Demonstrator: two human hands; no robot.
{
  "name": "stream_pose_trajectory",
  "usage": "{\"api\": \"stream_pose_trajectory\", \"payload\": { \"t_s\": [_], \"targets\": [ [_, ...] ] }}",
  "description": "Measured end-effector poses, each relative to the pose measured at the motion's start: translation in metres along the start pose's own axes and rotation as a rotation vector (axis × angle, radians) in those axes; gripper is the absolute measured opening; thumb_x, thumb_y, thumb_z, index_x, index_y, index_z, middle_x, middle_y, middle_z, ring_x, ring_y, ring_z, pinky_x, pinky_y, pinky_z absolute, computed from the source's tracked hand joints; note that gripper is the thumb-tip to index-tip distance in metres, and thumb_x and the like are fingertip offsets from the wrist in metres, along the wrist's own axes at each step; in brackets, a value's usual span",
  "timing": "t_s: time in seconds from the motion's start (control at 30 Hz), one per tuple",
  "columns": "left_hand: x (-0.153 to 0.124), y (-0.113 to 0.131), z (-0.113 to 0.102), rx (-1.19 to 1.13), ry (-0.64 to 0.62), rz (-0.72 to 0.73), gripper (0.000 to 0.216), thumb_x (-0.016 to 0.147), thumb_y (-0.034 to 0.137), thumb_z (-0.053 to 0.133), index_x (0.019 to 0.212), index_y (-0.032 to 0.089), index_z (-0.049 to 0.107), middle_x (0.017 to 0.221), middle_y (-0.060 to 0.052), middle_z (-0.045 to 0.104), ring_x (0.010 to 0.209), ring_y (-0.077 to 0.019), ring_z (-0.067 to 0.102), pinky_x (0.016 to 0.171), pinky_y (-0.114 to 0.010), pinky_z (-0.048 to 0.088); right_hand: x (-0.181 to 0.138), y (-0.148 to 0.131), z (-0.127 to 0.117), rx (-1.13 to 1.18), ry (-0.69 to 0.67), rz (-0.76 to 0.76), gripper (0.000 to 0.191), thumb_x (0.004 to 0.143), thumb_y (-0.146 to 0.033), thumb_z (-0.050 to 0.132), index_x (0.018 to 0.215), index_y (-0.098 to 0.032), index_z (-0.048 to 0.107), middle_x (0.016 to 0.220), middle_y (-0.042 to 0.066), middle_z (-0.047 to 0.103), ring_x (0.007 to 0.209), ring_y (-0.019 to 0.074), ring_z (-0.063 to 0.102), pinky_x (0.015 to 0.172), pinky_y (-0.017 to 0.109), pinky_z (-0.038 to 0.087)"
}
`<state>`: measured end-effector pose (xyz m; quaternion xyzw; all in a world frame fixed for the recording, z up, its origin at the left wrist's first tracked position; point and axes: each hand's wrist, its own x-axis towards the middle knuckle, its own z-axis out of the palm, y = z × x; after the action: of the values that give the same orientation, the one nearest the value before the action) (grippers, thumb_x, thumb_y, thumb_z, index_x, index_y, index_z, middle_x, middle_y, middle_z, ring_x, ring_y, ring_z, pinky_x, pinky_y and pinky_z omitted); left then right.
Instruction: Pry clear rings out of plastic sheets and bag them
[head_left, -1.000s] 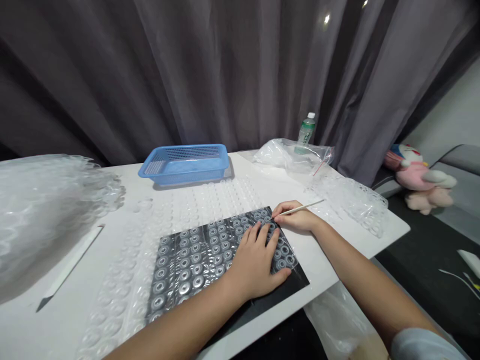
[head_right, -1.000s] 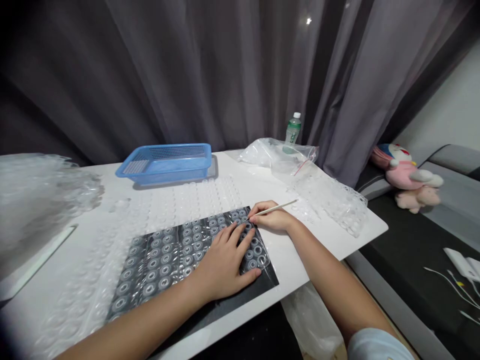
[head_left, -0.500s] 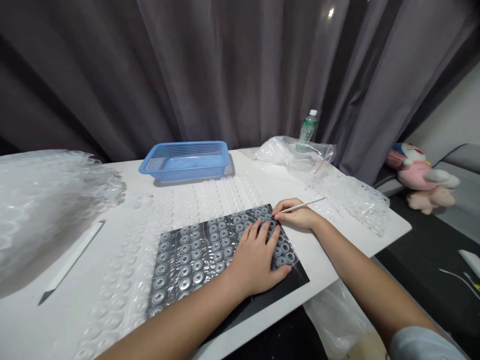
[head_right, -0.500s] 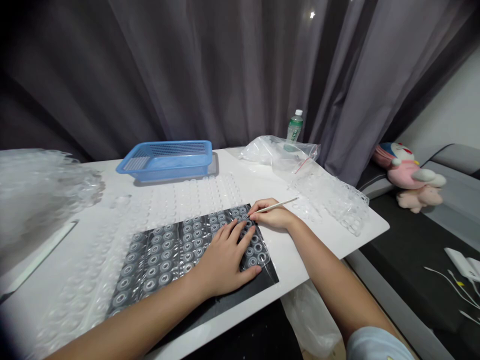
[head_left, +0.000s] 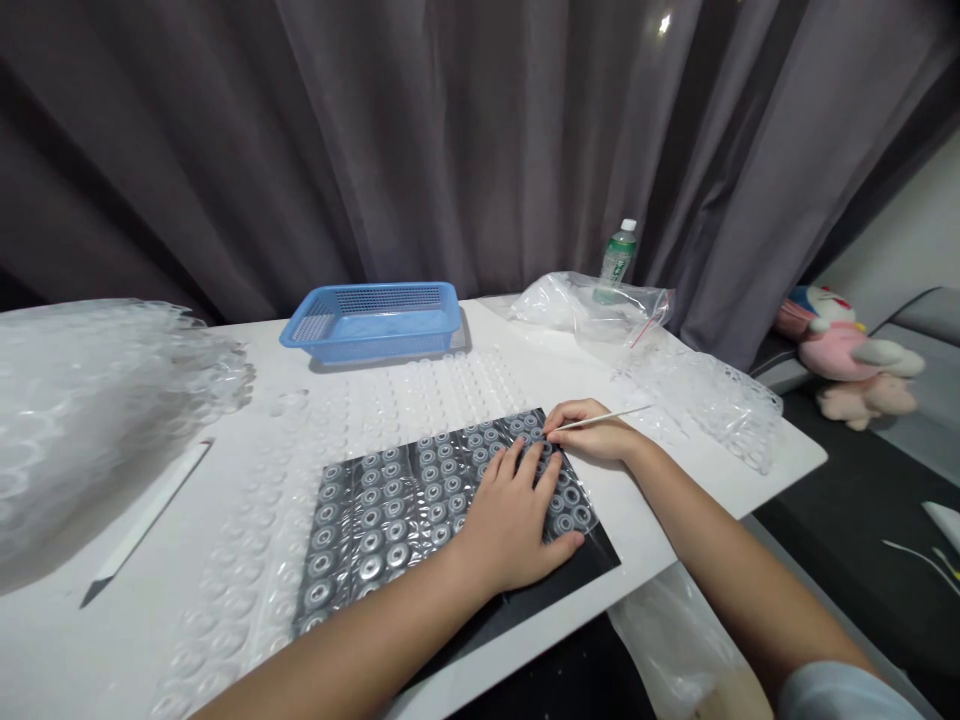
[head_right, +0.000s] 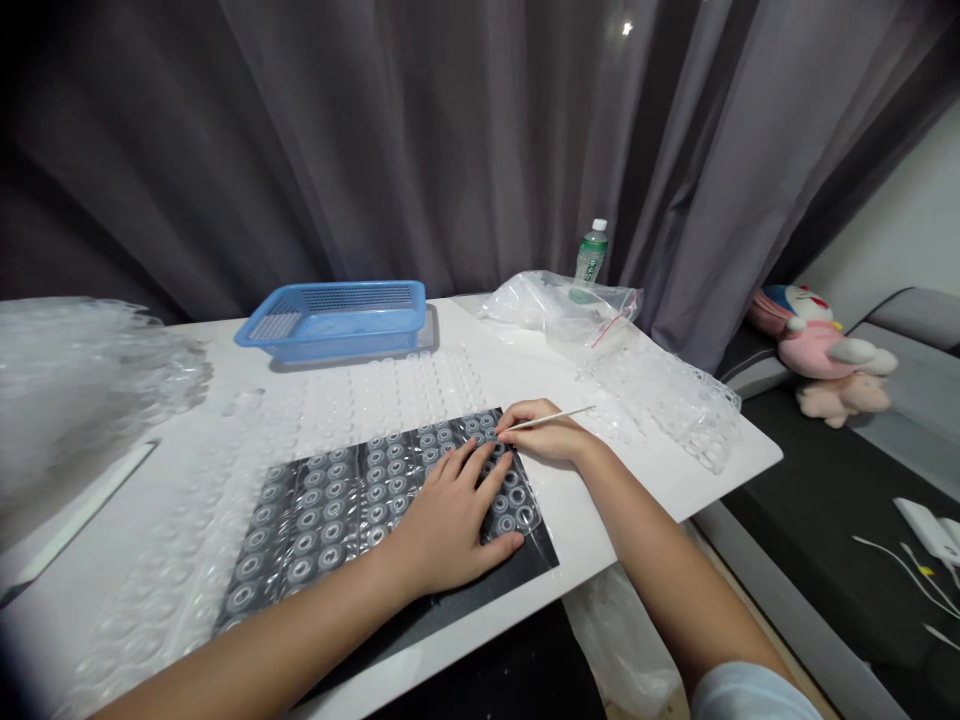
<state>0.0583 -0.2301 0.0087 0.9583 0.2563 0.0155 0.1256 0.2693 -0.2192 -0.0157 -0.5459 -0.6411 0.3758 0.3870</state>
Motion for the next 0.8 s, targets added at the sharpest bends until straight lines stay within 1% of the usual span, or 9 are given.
{"api": "stream_pose_trajectory", "payload": {
  "t_s": [0.17, 0.27, 0.33, 0.47, 0.57, 0.63, 0.67, 0.7, 0.8],
  "targets": [
    [-0.001, -0.001, -0.001, -0.005, -0.012, 0.002, 0.084, 0.077, 0.065, 0.044, 0.144, 0.015, 0.03, 0.15, -0.016, 0.027, 0.138, -0.039, 0.018, 0.112, -0.056, 0.018, -0.004, -0.003, 0.002, -0.025, -0.012, -0.153, 0.013, 0.076, -0.03, 0.066, 0.075, -0.017, 0.069, 0.101, 0.007, 0.062, 0.093, 0.0161, 0.06, 0.083, 0.03, 0.047],
    [-0.001, -0.001, -0.001, -0.014, -0.008, 0.006, 0.084, 0.077, 0.065, 0.045, 0.144, 0.015, 0.03, 0.149, -0.016, 0.028, 0.139, -0.0392, 0.018, 0.112, -0.056, 0.018, -0.006, -0.001, 0.005, -0.016, 0.004, -0.067, 0.014, 0.079, -0.03, 0.062, 0.082, -0.019, 0.069, 0.102, 0.006, 0.064, 0.094, 0.0166, 0.06, 0.081, 0.03, 0.048],
    [-0.001, 0.0, 0.0, -0.02, 0.001, 0.017, 0.082, 0.077, 0.063, 0.046, 0.143, 0.015, 0.033, 0.149, -0.016, 0.029, 0.139, -0.0388, 0.017, 0.113, -0.056, 0.018, -0.005, 0.002, 0.007, 0.018, 0.046, 0.01, 0.017, 0.081, -0.031, 0.058, 0.088, -0.019, 0.067, 0.087, 0.004, 0.066, 0.078, 0.014, 0.061, 0.07, 0.027, 0.049],
    [-0.001, 0.0, 0.002, -0.03, 0.032, 0.036, 0.075, 0.076, 0.058, 0.051, 0.138, 0.015, 0.04, 0.146, -0.017, 0.033, 0.138, -0.0385, 0.019, 0.113, -0.056, 0.018, 0.001, 0.01, 0.004, 0.13, 0.323, 0.093, 0.022, 0.082, -0.038, 0.054, 0.086, -0.017, 0.061, 0.061, -0.002, 0.056, 0.047, 0.0088, 0.048, 0.046, 0.022, 0.041],
    [-0.002, -0.001, 0.001, -0.043, 0.042, 0.033, 0.076, 0.075, 0.058, 0.053, 0.137, 0.016, 0.041, 0.145, -0.017, 0.034, 0.138, -0.0389, 0.021, 0.112, -0.056, 0.021, 0.004, 0.007, -0.004, 0.092, 0.485, 0.134, 0.023, 0.075, -0.04, 0.061, 0.079, -0.017, 0.06, 0.086, 0.005, 0.061, 0.056, 0.0095, 0.054, 0.046, 0.023, 0.045],
    [-0.003, -0.002, 0.001, -0.049, 0.045, 0.037, 0.079, 0.075, 0.06, 0.053, 0.139, 0.017, 0.038, 0.146, -0.017, 0.033, 0.138, -0.0386, 0.021, 0.111, -0.056, 0.022, 0.005, 0.001, -0.009, 0.061, 0.447, 0.097, 0.022, 0.07, -0.038, 0.066, 0.072, -0.016, 0.062, 0.113, 0.009, 0.056, 0.075, 0.0128, 0.059, 0.054, 0.023, 0.049],
    [-0.003, -0.003, 0.001, -0.051, 0.049, 0.041, 0.081, 0.075, 0.062, 0.052, 0.14, 0.018, 0.036, 0.147, -0.017, 0.033, 0.138, -0.0383, 0.021, 0.111, -0.056, 0.022, 0.006, -0.002, -0.011, 0.082, 0.402, 0.073, 0.022, 0.069, -0.038, 0.068, 0.07, -0.016, 0.062, 0.117, 0.008, 0.054, 0.08, 0.0137, 0.058, 0.057, 0.024, 0.049],
    [-0.003, -0.003, 0.001, -0.054, 0.054, 0.046, 0.083, 0.075, 0.065, 0.05, 0.141, 0.018, 0.034, 0.147, -0.016, 0.032, 0.138, -0.0381, 0.02, 0.111, -0.056, 0.022, 0.007, -0.004, -0.013, 0.129, 0.344, 0.063, 0.022, 0.068, -0.037, 0.069, 0.071, -0.016, 0.062, 0.112, 0.008, 0.056, 0.081, 0.0137, 0.058, 0.059, 0.024, 0.049],
    [-0.004, -0.005, 0.003, -0.06, 0.065, 0.065, 0.087, 0.076, 0.071, 0.043, 0.143, 0.017, 0.032, 0.149, -0.017, 0.029, 0.139, -0.0374, 0.018, 0.112, -0.055, 0.019, 0.012, -0.005, -0.013, 0.303, 0.144, 0.101, 0.025, 0.067, -0.036, 0.072, 0.077, -0.016, 0.062, 0.076, 0.002, 0.061, 0.065, 0.0109, 0.056, 0.06, 0.026, 0.048]
  ]
}}
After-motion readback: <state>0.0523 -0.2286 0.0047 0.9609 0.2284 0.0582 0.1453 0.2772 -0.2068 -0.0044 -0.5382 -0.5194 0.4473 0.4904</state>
